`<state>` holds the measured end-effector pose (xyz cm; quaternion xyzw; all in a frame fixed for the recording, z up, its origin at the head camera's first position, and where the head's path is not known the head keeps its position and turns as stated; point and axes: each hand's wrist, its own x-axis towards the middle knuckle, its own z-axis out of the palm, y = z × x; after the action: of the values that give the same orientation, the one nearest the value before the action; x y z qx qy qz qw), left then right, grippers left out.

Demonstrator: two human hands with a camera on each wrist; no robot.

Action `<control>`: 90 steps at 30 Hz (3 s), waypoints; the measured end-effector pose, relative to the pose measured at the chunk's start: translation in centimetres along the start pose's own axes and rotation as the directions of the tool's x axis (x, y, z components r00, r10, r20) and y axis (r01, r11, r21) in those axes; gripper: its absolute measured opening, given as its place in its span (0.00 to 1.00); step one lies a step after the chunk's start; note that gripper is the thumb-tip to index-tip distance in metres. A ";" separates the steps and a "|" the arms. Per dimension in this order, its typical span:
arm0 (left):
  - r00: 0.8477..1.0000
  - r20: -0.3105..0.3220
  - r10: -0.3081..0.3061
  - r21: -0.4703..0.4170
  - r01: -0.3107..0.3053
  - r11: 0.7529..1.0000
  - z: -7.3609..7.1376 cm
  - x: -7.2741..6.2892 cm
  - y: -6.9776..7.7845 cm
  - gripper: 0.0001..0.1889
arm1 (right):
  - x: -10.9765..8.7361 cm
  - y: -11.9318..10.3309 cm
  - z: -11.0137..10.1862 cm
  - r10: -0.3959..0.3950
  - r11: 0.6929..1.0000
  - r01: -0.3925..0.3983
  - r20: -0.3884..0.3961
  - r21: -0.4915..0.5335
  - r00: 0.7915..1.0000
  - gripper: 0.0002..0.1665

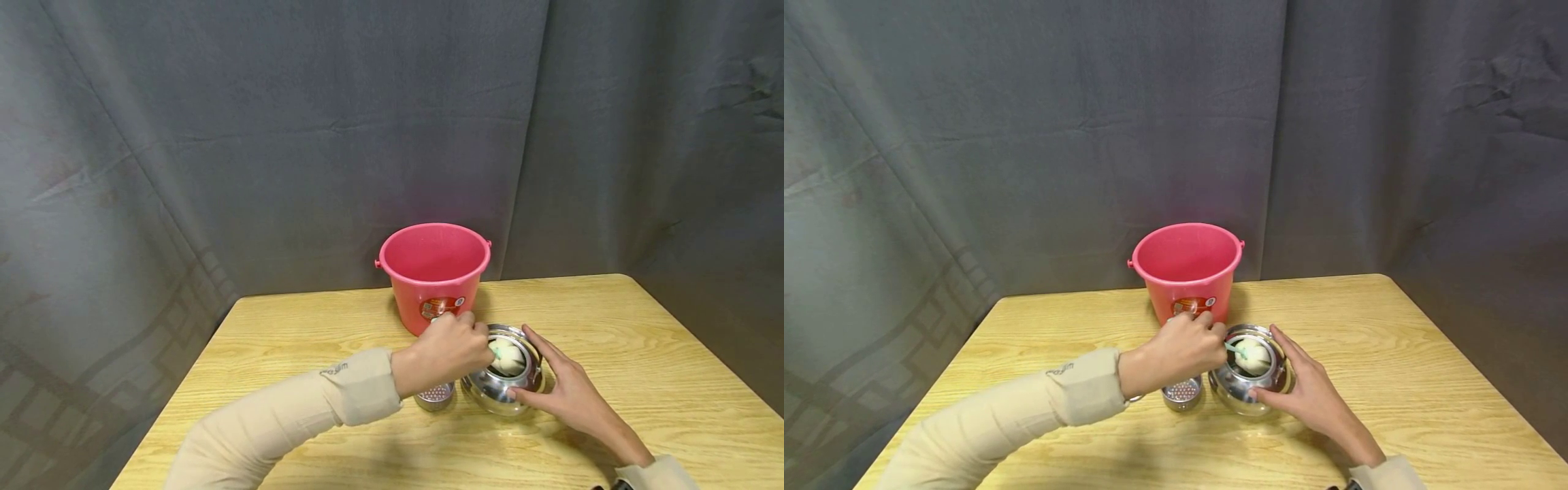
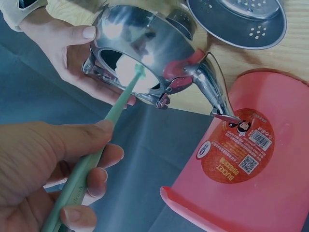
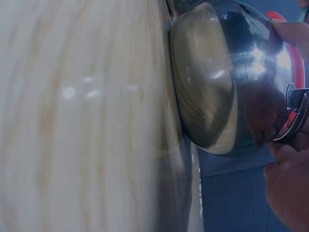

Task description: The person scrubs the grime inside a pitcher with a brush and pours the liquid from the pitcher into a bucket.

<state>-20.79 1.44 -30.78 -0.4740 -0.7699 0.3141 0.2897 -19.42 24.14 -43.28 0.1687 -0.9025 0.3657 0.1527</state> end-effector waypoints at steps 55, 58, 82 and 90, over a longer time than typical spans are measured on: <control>0.985 0.171 0.023 -0.230 0.017 0.973 0.0 -1.0 -0.4 0.10 | -0.1 0.1 0.0 -0.009 1.000 0.009 -0.017 0.005 1.000 0.62; 0.983 0.183 0.019 -0.254 0.029 0.967 0.0 -1.0 -0.5 0.10 | -0.1 0.0 0.0 -0.004 1.000 0.004 -0.011 0.004 1.000 0.62; 0.976 0.205 0.076 -0.324 -0.006 0.946 0.0 -0.5 -2.3 0.07 | 0.0 0.0 0.0 -0.015 1.000 0.015 -0.018 0.017 1.000 0.62; 0.972 0.210 0.108 -0.315 -0.037 0.948 -0.2 -0.2 -2.9 0.07 | 0.0 -0.1 0.2 -0.014 1.000 0.014 -0.012 0.025 1.000 0.62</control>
<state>-22.19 0.28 -28.46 -0.5031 -0.8192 0.2517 0.1112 -19.43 23.98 -43.36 0.1746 -0.8958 0.3767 0.1586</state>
